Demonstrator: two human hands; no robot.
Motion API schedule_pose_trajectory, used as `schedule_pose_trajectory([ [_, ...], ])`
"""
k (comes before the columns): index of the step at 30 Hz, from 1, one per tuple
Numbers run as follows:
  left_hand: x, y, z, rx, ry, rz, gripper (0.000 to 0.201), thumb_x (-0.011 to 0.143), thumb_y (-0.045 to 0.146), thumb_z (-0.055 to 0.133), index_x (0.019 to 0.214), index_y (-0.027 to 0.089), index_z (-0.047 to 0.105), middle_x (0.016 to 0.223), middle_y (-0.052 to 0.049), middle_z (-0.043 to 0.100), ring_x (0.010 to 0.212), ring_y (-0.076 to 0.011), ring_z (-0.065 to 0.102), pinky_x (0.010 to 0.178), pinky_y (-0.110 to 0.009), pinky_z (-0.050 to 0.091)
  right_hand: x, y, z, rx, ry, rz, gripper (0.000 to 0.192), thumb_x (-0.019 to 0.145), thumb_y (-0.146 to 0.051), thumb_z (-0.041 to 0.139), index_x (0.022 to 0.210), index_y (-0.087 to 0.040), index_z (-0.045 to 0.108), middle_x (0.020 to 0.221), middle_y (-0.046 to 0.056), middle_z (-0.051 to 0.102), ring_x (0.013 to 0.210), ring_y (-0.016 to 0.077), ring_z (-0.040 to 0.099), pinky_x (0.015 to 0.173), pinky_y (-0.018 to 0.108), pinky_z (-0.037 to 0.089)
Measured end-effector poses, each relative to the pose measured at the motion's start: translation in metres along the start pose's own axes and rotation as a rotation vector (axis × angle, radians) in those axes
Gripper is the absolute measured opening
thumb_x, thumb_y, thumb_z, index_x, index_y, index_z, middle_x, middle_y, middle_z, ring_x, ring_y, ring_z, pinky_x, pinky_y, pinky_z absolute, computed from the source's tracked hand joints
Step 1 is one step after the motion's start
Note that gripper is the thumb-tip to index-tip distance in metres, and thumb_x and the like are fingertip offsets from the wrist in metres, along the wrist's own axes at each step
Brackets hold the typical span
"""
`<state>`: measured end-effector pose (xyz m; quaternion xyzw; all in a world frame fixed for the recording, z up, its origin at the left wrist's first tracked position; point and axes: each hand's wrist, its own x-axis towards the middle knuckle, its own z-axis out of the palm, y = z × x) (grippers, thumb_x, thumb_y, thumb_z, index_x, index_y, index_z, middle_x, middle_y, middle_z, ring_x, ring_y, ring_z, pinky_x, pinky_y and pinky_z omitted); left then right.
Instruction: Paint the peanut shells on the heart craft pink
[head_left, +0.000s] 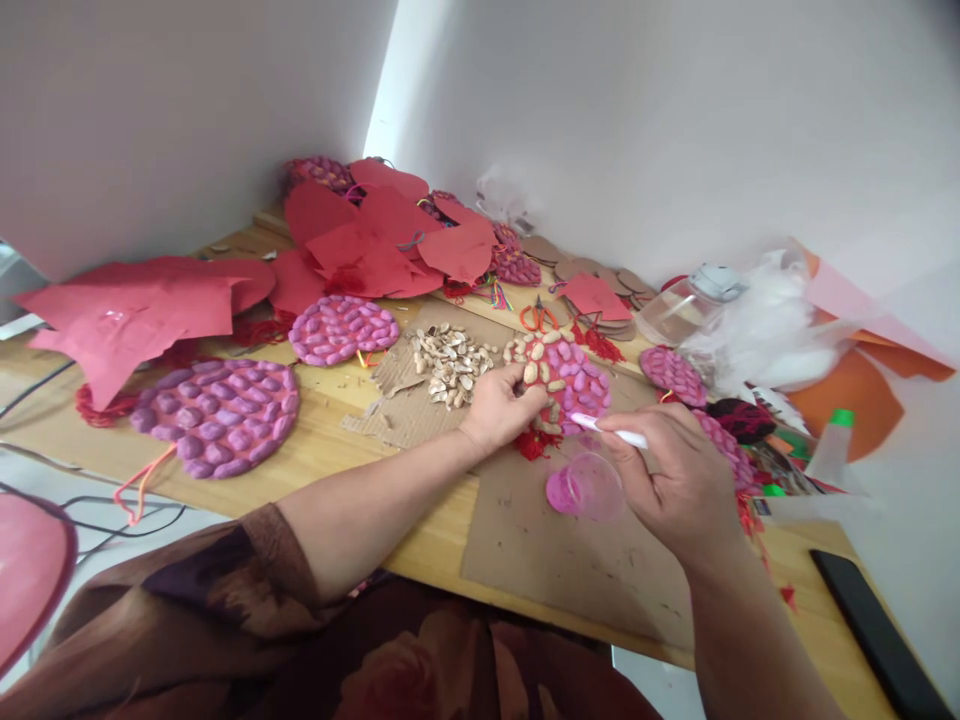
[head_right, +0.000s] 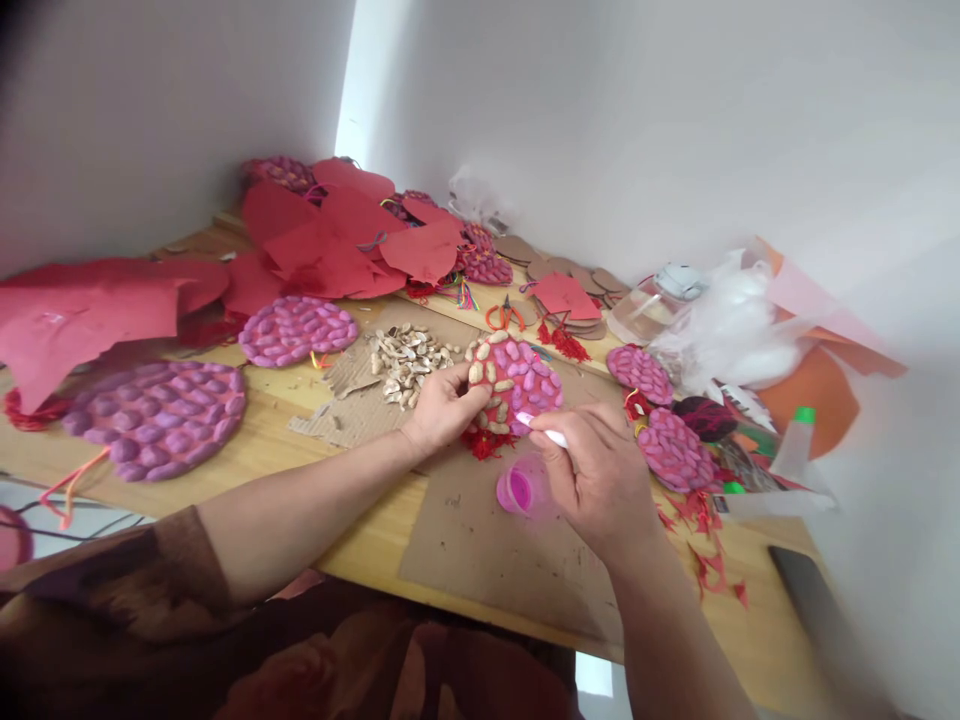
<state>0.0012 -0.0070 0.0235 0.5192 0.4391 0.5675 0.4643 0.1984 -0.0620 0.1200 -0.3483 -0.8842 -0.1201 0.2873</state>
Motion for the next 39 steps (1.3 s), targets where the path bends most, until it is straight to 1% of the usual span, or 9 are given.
schedule_pose_trajectory([
  [6,-0.0007,-0.0018,0.0012,-0.063,0.0,-0.02,0.021,0.076,0.039,0.063,0.068,0.021,0.055,0.064,0.002,0.05,0.06,-0.0127,0.044,0.053,-0.024,0.035,0.0005,0.0013,-0.0005,-0.009,0.101,0.031,0.009,0.1,-0.017,0.07,0.108,-0.019,0.071,0.093,0.003,0.078,0.086,0.0173,0.069,0.081,0.03,0.054],
  [11,-0.0006,-0.0045,0.0023,-0.121,-0.002,-0.103,0.017,0.075,0.035,0.064,0.07,0.021,0.057,0.065,0.002,0.055,0.057,-0.0122,0.047,0.051,-0.023,0.038,-0.0004,0.0009,0.0004,0.004,0.097,0.032,0.007,0.1,-0.017,0.069,0.106,-0.02,0.071,0.091,0.002,0.077,0.085,0.0167,0.07,0.08,0.029,0.054],
  [14,-0.0008,-0.005,0.0026,-0.138,-0.007,-0.125,0.016,0.075,0.035,0.065,0.07,0.021,0.058,0.064,0.002,0.056,0.056,-0.0119,0.047,0.05,-0.023,0.038,-0.0013,0.0014,0.0004,0.008,0.117,0.047,0.009,0.1,-0.018,0.07,0.108,-0.02,0.072,0.093,0.002,0.078,0.086,0.0167,0.07,0.081,0.029,0.054],
  [17,-0.0012,-0.0043,0.0027,-0.146,-0.008,-0.129,0.016,0.076,0.034,0.064,0.071,0.02,0.059,0.064,0.002,0.056,0.054,-0.0113,0.046,0.05,-0.023,0.037,-0.0012,0.002,0.0013,0.014,0.122,0.051,0.01,0.099,-0.018,0.071,0.109,-0.02,0.072,0.095,0.003,0.078,0.087,0.0165,0.07,0.082,0.029,0.054],
  [22,-0.0014,-0.0035,0.0023,-0.142,-0.014,-0.128,0.016,0.077,0.034,0.065,0.07,0.02,0.059,0.063,0.002,0.055,0.053,-0.0113,0.046,0.049,-0.023,0.037,-0.0014,0.0016,0.0019,0.022,0.096,0.055,0.007,0.1,-0.018,0.07,0.107,-0.02,0.072,0.091,0.002,0.077,0.084,0.0152,0.069,0.079,0.028,0.053],
  [25,-0.0011,-0.0041,0.0023,-0.148,-0.01,-0.12,0.016,0.076,0.036,0.064,0.071,0.02,0.06,0.064,0.002,0.056,0.054,-0.0112,0.047,0.049,-0.023,0.037,-0.0021,0.0018,0.002,0.018,0.112,0.063,0.009,0.1,-0.018,0.07,0.108,-0.019,0.072,0.092,0.002,0.077,0.085,0.015,0.07,0.081,0.027,0.053],
  [28,-0.0007,-0.0044,0.0024,-0.146,-0.01,-0.108,0.019,0.075,0.038,0.064,0.07,0.021,0.059,0.064,0.002,0.056,0.054,-0.0111,0.046,0.049,-0.023,0.037,-0.0024,0.0013,0.002,0.011,0.126,0.055,0.009,0.099,-0.018,0.071,0.109,-0.019,0.073,0.094,0.002,0.077,0.087,0.015,0.07,0.082,0.027,0.054],
  [33,-0.0011,-0.0035,0.0024,-0.167,-0.011,-0.117,0.019,0.074,0.039,0.064,0.071,0.021,0.06,0.064,0.002,0.055,0.055,-0.0113,0.046,0.049,-0.023,0.037,-0.0025,-0.0006,-0.0001,0.015,0.1,0.075,0.007,0.101,-0.019,0.069,0.106,-0.019,0.072,0.091,0.002,0.076,0.085,0.0149,0.07,0.08,0.027,0.053],
  [39,-0.0012,-0.0024,0.0024,-0.155,-0.009,-0.119,0.019,0.074,0.039,0.064,0.07,0.021,0.059,0.064,0.002,0.055,0.055,-0.0113,0.046,0.049,-0.023,0.037,-0.0018,0.0005,0.0007,0.003,0.129,0.082,0.008,0.1,-0.02,0.069,0.108,-0.02,0.072,0.093,0.002,0.077,0.084,0.0156,0.07,0.079,0.029,0.053],
])
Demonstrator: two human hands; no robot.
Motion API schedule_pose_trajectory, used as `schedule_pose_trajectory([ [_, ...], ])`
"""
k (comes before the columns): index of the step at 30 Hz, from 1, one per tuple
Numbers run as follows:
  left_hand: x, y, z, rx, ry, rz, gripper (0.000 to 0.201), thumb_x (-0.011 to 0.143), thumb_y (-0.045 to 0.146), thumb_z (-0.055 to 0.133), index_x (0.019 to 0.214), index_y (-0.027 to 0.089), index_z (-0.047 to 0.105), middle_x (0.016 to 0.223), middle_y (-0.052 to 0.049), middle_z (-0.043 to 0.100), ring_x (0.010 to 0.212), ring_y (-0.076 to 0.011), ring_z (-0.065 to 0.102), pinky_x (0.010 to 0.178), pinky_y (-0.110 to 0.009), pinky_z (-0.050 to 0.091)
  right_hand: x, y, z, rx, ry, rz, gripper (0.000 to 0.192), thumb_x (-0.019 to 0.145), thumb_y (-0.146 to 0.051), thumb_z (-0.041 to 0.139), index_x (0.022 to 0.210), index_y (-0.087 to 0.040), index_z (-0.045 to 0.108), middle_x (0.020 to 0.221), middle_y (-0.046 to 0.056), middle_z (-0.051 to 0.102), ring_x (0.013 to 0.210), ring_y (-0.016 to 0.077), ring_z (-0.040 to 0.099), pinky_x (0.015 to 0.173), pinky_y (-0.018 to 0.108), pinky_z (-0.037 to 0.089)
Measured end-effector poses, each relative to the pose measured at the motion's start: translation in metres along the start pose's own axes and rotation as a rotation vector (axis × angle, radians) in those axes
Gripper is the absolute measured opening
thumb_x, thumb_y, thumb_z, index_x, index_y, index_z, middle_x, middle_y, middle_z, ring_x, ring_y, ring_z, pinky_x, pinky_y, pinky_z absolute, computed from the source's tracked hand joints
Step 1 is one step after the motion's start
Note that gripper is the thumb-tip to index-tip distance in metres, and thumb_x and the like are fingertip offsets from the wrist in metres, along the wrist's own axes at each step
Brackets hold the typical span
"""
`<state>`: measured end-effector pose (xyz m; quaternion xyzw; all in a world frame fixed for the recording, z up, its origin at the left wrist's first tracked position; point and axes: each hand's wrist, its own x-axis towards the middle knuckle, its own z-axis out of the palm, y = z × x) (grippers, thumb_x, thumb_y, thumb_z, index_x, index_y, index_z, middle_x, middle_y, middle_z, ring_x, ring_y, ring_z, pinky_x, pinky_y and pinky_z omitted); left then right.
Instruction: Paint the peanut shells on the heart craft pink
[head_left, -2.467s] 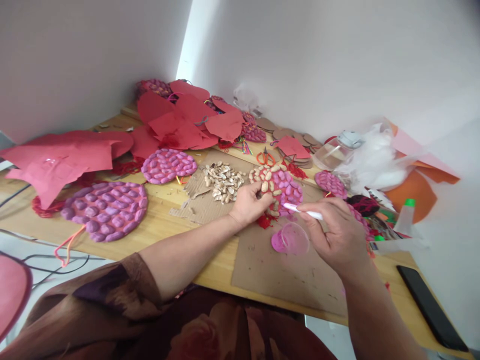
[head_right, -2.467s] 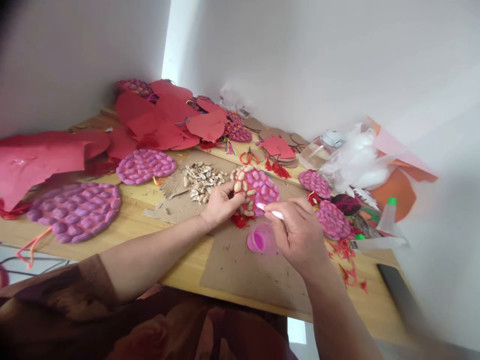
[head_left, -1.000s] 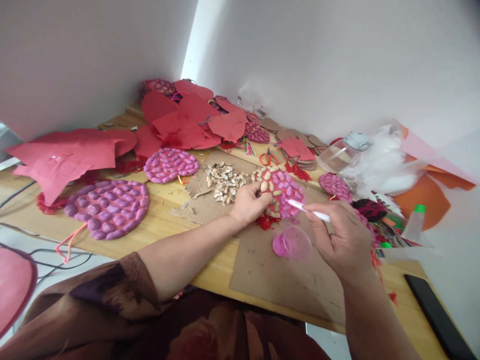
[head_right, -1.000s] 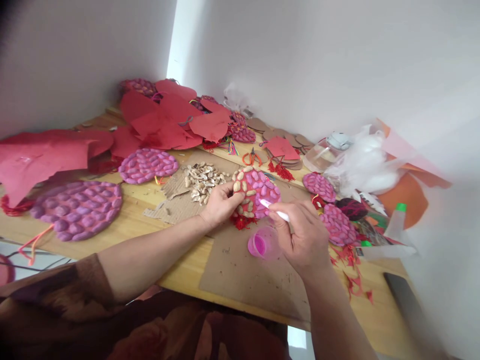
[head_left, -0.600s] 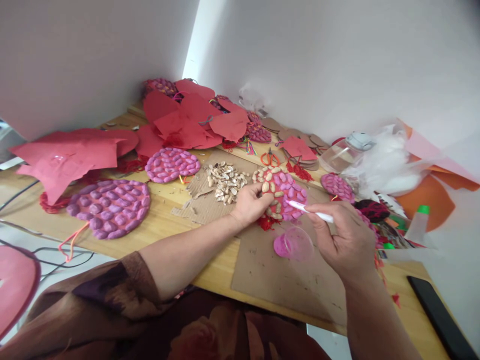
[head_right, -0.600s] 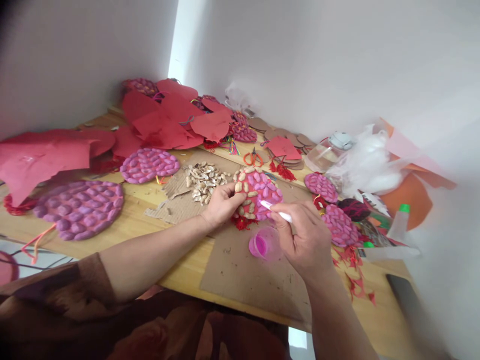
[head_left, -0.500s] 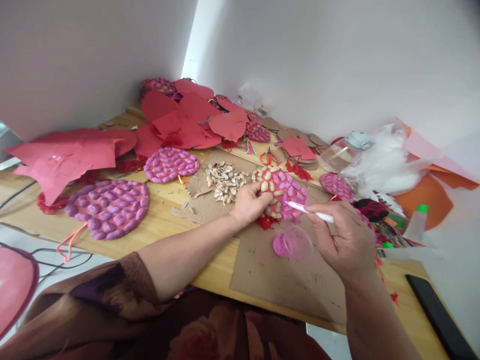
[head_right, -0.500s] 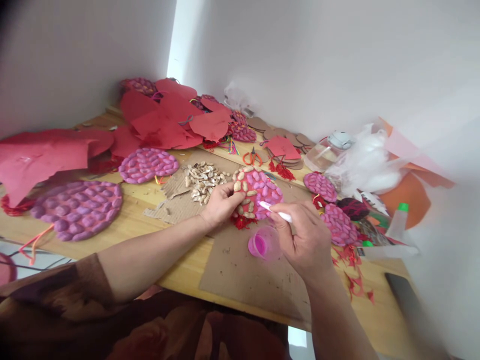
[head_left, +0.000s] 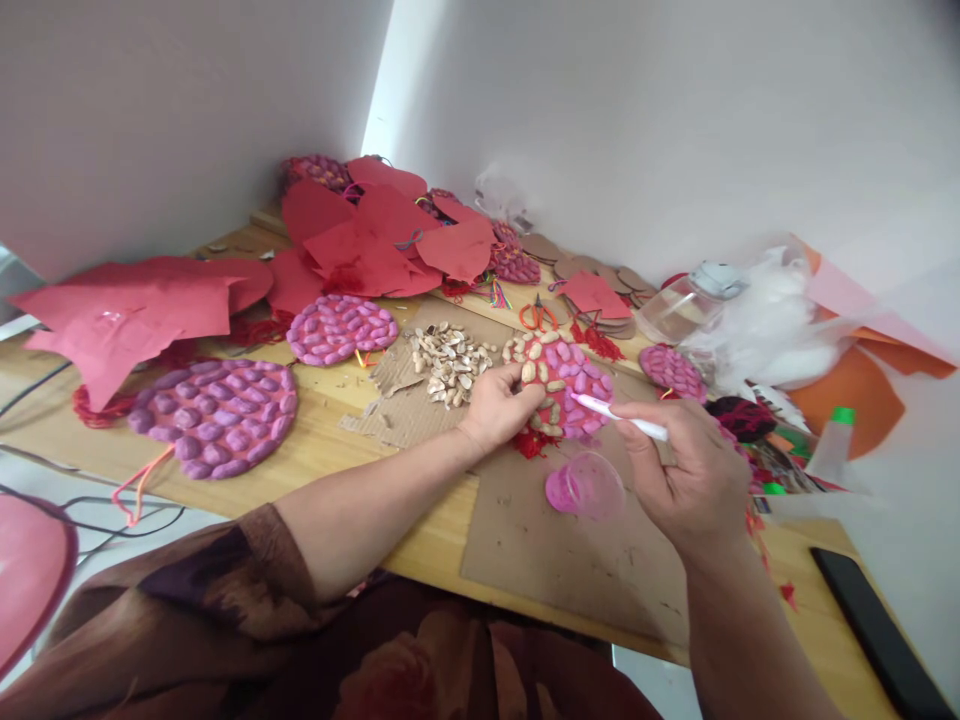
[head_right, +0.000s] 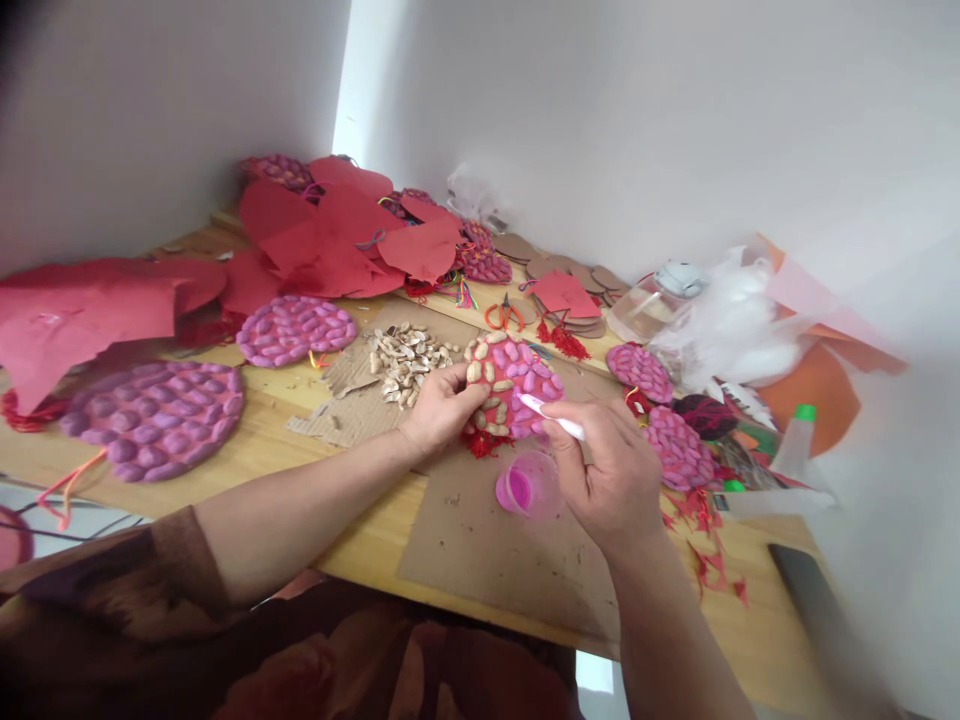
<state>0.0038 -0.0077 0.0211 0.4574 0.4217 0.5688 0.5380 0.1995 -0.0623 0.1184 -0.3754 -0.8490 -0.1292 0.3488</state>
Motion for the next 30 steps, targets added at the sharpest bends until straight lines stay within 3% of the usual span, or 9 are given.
schedule_pose_trajectory([
  [12,-0.001,0.003,0.0,0.055,-0.004,0.032,0.017,0.076,0.034,0.062,0.068,0.022,0.055,0.061,0.003,0.051,0.056,-0.0125,0.044,0.051,-0.024,0.034,0.001,-0.003,-0.002,0.004,-0.025,-0.007,0.008,0.099,-0.019,0.07,0.107,-0.022,0.071,0.09,0.002,0.077,0.082,0.017,0.07,0.076,0.03,0.054],
  [20,-0.003,0.007,0.0,0.176,-0.002,0.168,0.021,0.077,0.035,0.062,0.065,0.022,0.053,0.062,0.004,0.045,0.061,-0.0128,0.039,0.058,-0.028,0.031,0.004,-0.005,0.0,0.008,-0.076,-0.052,0.01,0.098,-0.016,0.069,0.105,-0.023,0.07,0.089,0.002,0.078,0.081,0.0203,0.07,0.075,0.034,0.054],
  [30,-0.008,0.012,-0.001,0.282,-0.027,0.224,0.02,0.078,0.032,0.058,0.063,0.023,0.048,0.059,0.004,0.043,0.06,-0.0132,0.039,0.057,-0.029,0.028,0.006,-0.004,0.003,-0.021,-0.088,-0.111,0.009,0.1,-0.016,0.068,0.107,-0.021,0.069,0.091,0.003,0.077,0.084,0.02,0.068,0.079,0.034,0.054],
])
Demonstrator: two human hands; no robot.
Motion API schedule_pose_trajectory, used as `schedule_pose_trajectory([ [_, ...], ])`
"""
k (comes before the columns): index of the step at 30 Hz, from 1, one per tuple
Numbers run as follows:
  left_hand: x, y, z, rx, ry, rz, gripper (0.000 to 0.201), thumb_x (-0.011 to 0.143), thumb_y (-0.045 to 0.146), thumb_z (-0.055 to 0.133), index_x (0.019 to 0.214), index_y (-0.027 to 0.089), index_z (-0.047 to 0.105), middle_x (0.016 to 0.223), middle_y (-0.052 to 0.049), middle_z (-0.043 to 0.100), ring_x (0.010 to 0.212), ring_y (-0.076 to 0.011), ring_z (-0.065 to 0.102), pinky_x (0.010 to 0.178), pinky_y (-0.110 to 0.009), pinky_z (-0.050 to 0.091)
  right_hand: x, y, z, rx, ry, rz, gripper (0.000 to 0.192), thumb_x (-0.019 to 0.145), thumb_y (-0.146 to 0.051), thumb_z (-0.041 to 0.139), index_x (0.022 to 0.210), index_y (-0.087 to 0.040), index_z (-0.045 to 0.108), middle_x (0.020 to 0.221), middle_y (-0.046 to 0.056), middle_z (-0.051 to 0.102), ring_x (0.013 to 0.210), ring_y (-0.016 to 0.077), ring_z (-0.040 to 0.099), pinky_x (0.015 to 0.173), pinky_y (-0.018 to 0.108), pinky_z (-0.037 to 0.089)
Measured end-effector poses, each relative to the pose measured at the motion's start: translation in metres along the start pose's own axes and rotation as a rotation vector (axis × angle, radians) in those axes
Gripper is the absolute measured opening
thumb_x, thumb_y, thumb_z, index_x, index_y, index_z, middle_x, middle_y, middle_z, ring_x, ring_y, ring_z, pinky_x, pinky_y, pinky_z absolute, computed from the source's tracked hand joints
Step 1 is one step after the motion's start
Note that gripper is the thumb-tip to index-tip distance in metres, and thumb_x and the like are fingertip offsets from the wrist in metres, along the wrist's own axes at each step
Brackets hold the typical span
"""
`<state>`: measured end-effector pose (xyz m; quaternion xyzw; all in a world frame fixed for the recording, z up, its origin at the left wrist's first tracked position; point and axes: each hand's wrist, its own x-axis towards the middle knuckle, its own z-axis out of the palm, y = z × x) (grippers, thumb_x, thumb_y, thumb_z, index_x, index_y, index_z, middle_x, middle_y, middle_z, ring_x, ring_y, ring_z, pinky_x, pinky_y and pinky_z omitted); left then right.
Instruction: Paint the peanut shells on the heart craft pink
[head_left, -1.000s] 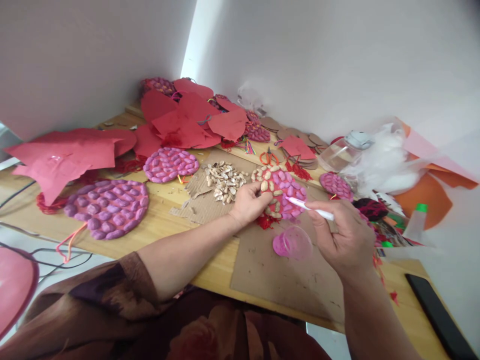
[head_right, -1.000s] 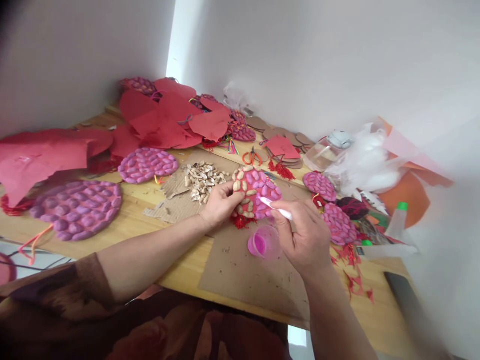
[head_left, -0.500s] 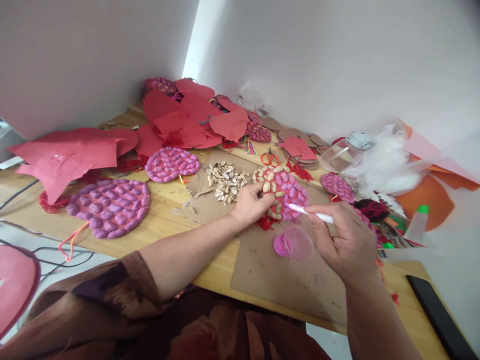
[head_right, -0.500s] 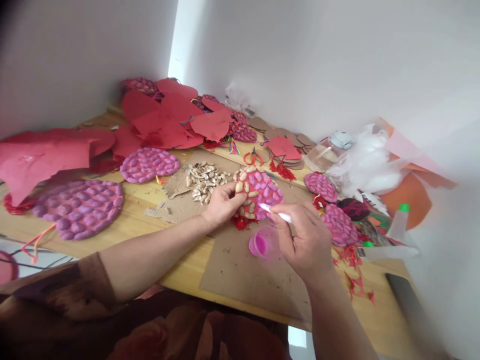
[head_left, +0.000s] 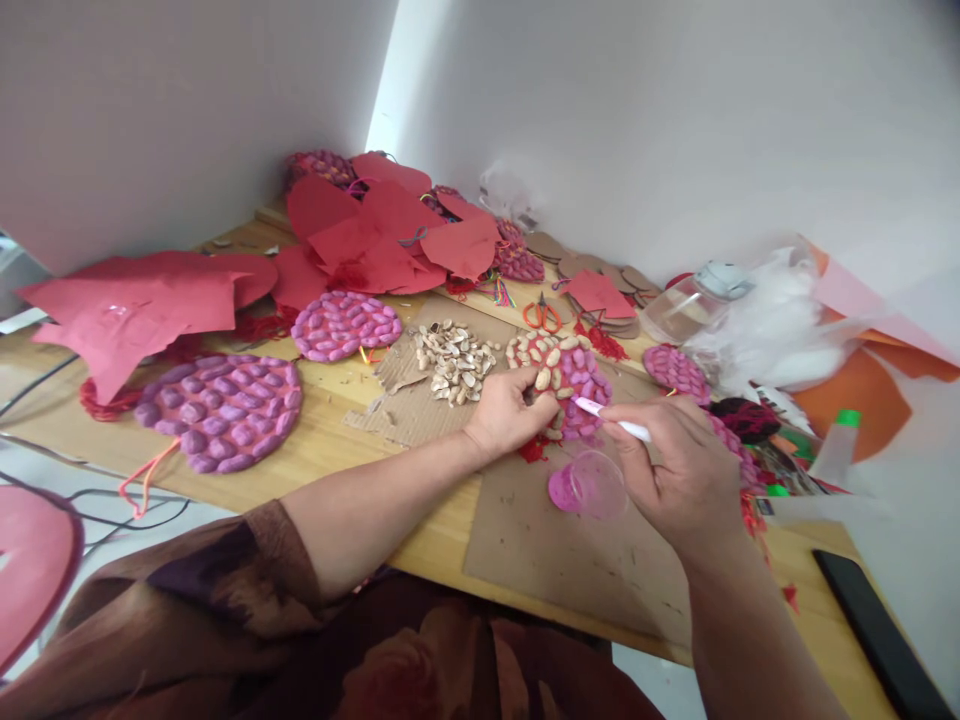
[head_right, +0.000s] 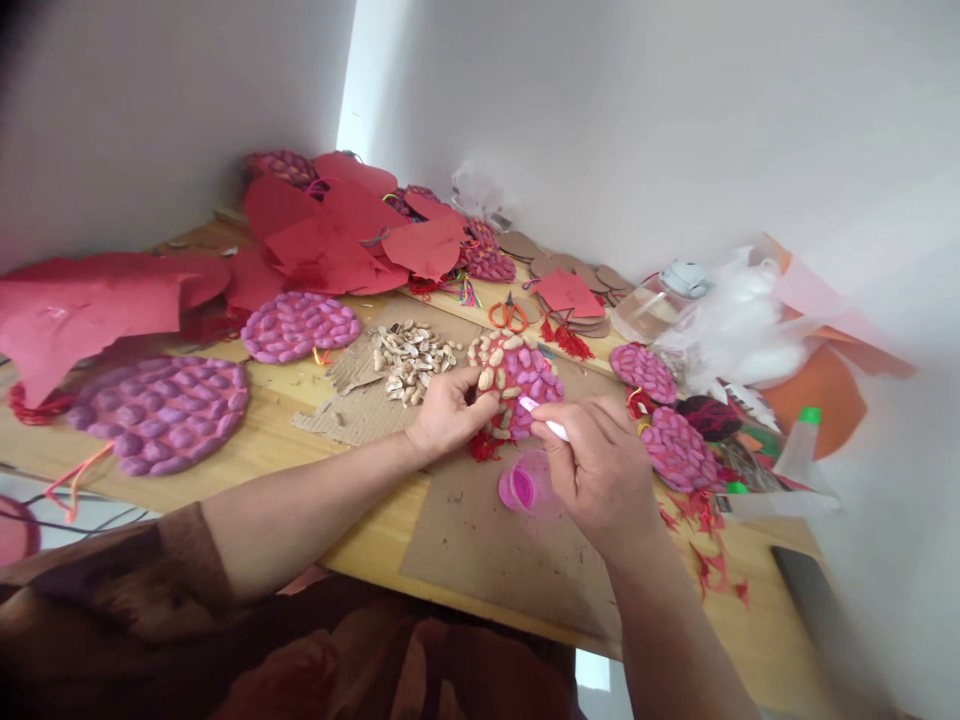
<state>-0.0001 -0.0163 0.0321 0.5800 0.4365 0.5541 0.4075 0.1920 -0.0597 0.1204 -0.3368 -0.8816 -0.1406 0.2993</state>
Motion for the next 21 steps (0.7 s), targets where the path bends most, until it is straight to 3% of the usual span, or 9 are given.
schedule_pose_trajectory([
  [5,0.002,-0.002,0.0,-0.018,0.023,-0.02,0.021,0.08,0.035,0.059,0.066,0.022,0.051,0.062,0.004,0.046,0.063,-0.0136,0.04,0.06,-0.028,0.032,-0.005,-0.003,0.001,0.016,-0.052,-0.001,0.007,0.1,-0.018,0.067,0.106,-0.022,0.068,0.092,0.003,0.078,0.087,0.0216,0.07,0.081,0.037,0.055],
  [14,0.003,-0.007,0.002,-0.096,0.038,-0.05,0.022,0.077,0.037,0.062,0.065,0.021,0.052,0.062,0.004,0.043,0.062,-0.0131,0.038,0.059,-0.027,0.031,-0.001,-0.001,-0.002,0.007,-0.027,0.001,0.01,0.1,-0.018,0.068,0.108,-0.022,0.07,0.092,0.003,0.079,0.085,0.022,0.069,0.08,0.038,0.055],
  [21,0.004,-0.012,0.004,-0.243,0.058,-0.188,0.019,0.075,0.038,0.065,0.071,0.021,0.059,0.064,0.002,0.054,0.058,-0.0126,0.046,0.052,-0.024,0.036,-0.003,-0.002,-0.006,0.007,-0.032,0.008,0.008,0.1,-0.018,0.068,0.106,-0.022,0.068,0.09,0.003,0.078,0.085,0.0213,0.07,0.078,0.036,0.055],
])
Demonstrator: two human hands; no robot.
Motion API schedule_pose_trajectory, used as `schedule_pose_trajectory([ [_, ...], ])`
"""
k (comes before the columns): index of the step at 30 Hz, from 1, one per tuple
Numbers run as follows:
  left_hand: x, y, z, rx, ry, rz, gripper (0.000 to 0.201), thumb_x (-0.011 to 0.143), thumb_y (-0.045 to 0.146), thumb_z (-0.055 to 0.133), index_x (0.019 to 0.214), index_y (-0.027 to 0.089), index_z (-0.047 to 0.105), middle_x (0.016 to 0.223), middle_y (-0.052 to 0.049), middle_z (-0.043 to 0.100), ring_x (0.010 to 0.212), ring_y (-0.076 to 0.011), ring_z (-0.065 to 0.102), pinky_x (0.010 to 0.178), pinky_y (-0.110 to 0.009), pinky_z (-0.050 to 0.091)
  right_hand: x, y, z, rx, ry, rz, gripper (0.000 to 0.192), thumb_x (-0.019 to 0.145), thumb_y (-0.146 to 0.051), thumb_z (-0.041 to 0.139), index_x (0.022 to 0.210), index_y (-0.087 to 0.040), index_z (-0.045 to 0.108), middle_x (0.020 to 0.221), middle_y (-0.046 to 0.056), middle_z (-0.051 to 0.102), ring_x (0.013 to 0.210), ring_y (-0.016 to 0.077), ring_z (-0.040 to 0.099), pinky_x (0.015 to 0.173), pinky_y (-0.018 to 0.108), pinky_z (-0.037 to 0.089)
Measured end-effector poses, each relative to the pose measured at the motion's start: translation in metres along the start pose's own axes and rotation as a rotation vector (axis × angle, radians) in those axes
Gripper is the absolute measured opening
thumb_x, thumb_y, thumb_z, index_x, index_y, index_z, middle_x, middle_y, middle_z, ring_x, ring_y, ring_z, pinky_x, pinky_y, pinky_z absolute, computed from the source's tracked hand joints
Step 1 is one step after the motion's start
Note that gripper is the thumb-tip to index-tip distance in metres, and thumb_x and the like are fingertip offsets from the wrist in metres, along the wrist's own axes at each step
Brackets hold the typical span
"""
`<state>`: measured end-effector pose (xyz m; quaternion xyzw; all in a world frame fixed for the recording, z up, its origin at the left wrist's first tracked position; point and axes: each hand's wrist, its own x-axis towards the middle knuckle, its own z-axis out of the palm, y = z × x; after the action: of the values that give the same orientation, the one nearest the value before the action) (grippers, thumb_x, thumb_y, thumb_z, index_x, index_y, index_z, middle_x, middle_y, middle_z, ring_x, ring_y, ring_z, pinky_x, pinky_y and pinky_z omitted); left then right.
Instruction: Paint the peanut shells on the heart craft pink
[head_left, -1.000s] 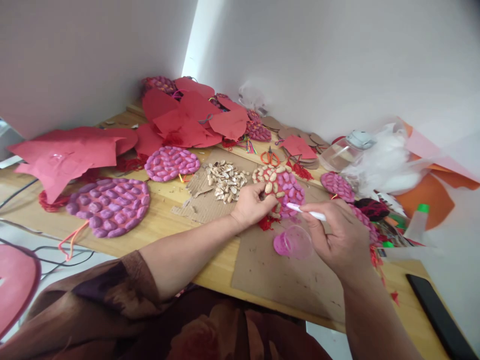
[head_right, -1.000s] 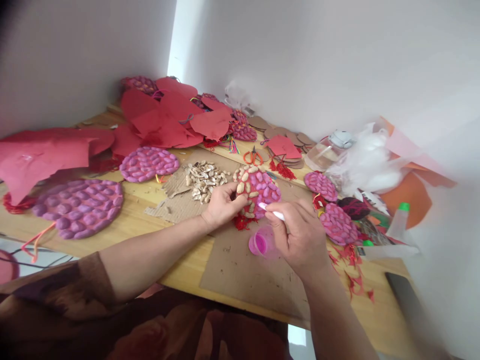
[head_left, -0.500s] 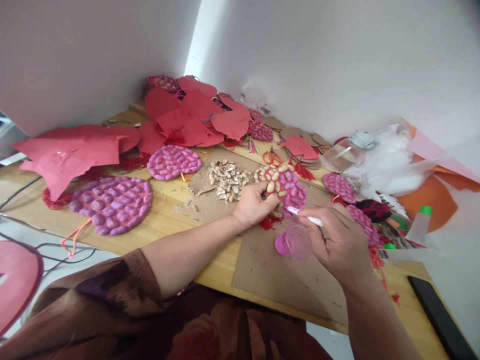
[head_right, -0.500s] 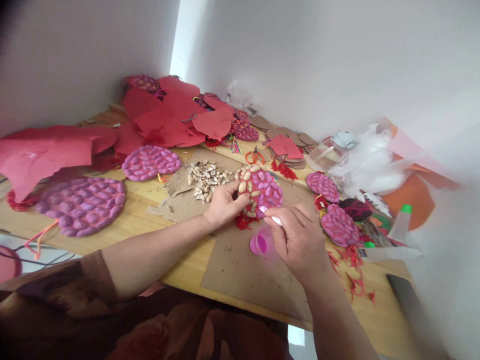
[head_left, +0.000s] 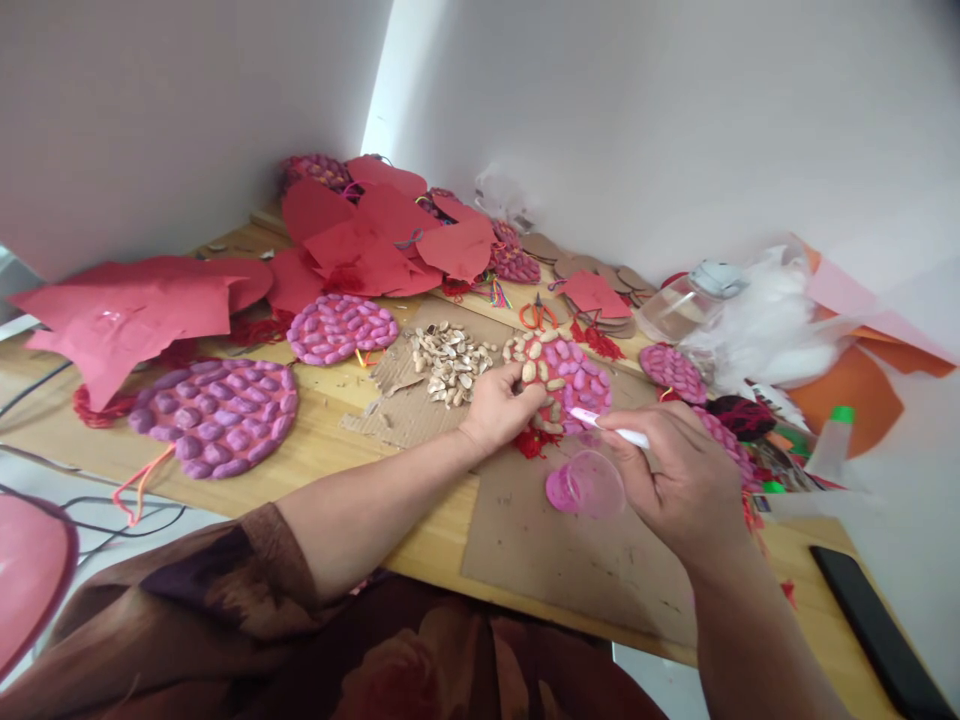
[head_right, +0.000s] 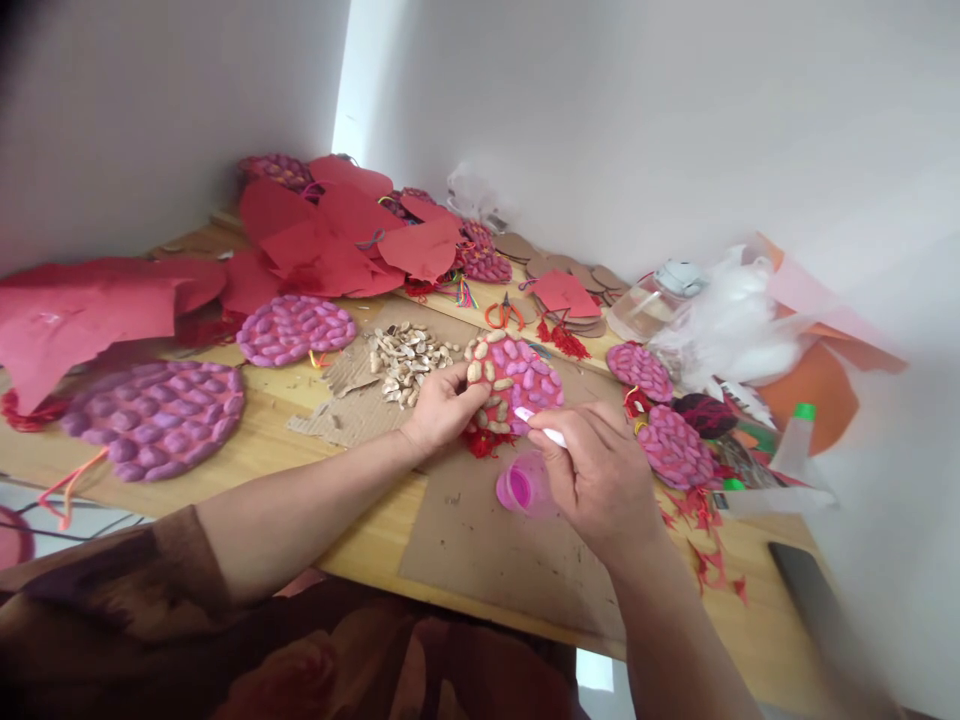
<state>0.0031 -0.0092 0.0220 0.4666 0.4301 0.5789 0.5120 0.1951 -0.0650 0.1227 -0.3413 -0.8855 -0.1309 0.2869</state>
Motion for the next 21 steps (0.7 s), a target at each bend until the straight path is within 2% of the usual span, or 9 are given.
schedule_pose_trajectory([
  [4,0.0,0.0,0.003,-0.13,0.026,-0.1,0.017,0.074,0.036,0.067,0.072,0.02,0.062,0.065,0.002,0.06,0.053,-0.0115,0.051,0.048,-0.023,0.041,0.002,0.0,-0.003,-0.009,0.04,0.009,0.01,0.099,-0.017,0.067,0.106,-0.023,0.069,0.091,0.003,0.079,0.085,0.0207,0.072,0.077,0.035,0.057],
  [8,0.0,0.002,0.005,-0.202,0.012,-0.187,0.017,0.073,0.036,0.07,0.075,0.02,0.062,0.062,0.003,0.06,0.044,-0.0107,0.05,0.04,-0.022,0.041,0.001,0.002,0.0,0.024,0.069,0.06,0.012,0.099,-0.018,0.068,0.108,-0.024,0.07,0.091,0.002,0.079,0.083,0.0202,0.074,0.075,0.034,0.057],
  [21,0.002,0.007,0.005,-0.309,0.031,-0.233,0.025,0.073,0.039,0.078,0.08,0.018,0.067,0.061,0.003,0.061,0.043,-0.0094,0.052,0.036,-0.02,0.042,0.001,0.008,0.009,0.066,0.128,0.076,0.011,0.098,-0.016,0.07,0.107,-0.022,0.071,0.093,0.003,0.079,0.087,0.0193,0.072,0.08,0.033,0.057],
])
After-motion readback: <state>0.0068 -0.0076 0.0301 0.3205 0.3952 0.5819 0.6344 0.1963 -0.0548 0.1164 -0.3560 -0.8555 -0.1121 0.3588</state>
